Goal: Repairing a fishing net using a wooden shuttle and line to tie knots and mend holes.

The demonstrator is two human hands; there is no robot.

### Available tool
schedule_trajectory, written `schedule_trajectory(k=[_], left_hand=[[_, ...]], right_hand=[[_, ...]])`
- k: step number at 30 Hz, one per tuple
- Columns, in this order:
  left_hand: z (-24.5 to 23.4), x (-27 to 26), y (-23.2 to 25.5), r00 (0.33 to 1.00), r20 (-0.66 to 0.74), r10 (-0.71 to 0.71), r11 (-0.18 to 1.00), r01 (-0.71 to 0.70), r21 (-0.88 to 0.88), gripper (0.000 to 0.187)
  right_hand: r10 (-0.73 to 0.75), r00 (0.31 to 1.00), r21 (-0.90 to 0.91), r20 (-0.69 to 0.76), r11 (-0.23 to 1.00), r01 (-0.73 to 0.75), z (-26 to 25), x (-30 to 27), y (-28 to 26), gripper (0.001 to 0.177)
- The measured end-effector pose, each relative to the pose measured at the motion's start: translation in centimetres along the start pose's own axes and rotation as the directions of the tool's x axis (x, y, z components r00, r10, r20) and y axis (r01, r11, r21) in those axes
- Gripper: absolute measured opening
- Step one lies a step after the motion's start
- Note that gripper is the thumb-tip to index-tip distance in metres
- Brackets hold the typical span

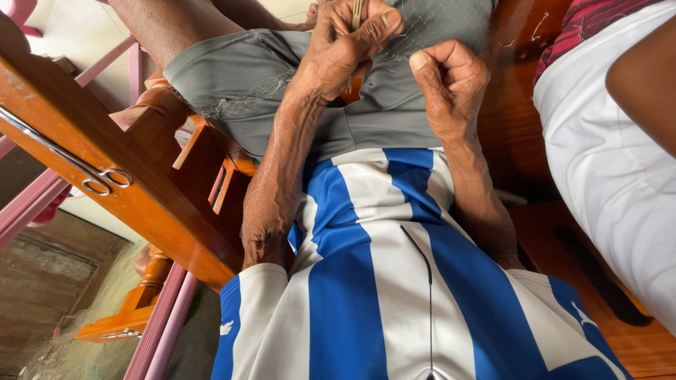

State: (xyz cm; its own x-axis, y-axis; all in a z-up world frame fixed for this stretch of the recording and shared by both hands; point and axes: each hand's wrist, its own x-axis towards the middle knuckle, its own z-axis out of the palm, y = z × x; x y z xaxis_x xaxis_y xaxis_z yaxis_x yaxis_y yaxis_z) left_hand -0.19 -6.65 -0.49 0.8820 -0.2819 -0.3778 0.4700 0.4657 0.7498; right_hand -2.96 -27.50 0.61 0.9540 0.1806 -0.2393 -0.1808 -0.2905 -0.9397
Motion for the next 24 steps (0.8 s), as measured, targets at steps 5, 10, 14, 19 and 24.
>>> schedule_trajectory(k=[5,10,14,19,24], left_hand=[[0.0,-0.3,-0.3,0.999,-0.039,-0.032,0.999,0.031,-0.032,0.033],[0.5,-0.3,1.0,0.999,-0.024,0.038,0.998,-0.036,0.049,0.047],[0.1,-0.5,0.8,0.996,-0.072,0.05,0.99,-0.04,0.138,0.032],[0.7,-1.6,2.2,0.948,-0.303,-0.094,0.937,0.187,0.295,0.027],[0.7,-3.7,1.5,0.923,-0.179,0.34,0.746,-0.149,0.649,0.014]], right_hand=[[0.024,1.0,0.04,-0.019,0.999,-0.023,0.3,-0.1,-0.1,0.027],[0.21,0.977,0.186,-0.039,0.962,-0.199,0.2,0.1,-0.9,0.032],[0.087,0.996,0.068,-0.017,0.994,-0.086,0.3,0.3,-1.7,0.023],[-0.085,0.996,-0.12,-0.014,0.989,0.083,0.0,0.8,-2.3,0.021],[-0.081,0.997,-0.126,-0.004,0.989,0.08,-0.6,0.9,-1.7,0.025]])
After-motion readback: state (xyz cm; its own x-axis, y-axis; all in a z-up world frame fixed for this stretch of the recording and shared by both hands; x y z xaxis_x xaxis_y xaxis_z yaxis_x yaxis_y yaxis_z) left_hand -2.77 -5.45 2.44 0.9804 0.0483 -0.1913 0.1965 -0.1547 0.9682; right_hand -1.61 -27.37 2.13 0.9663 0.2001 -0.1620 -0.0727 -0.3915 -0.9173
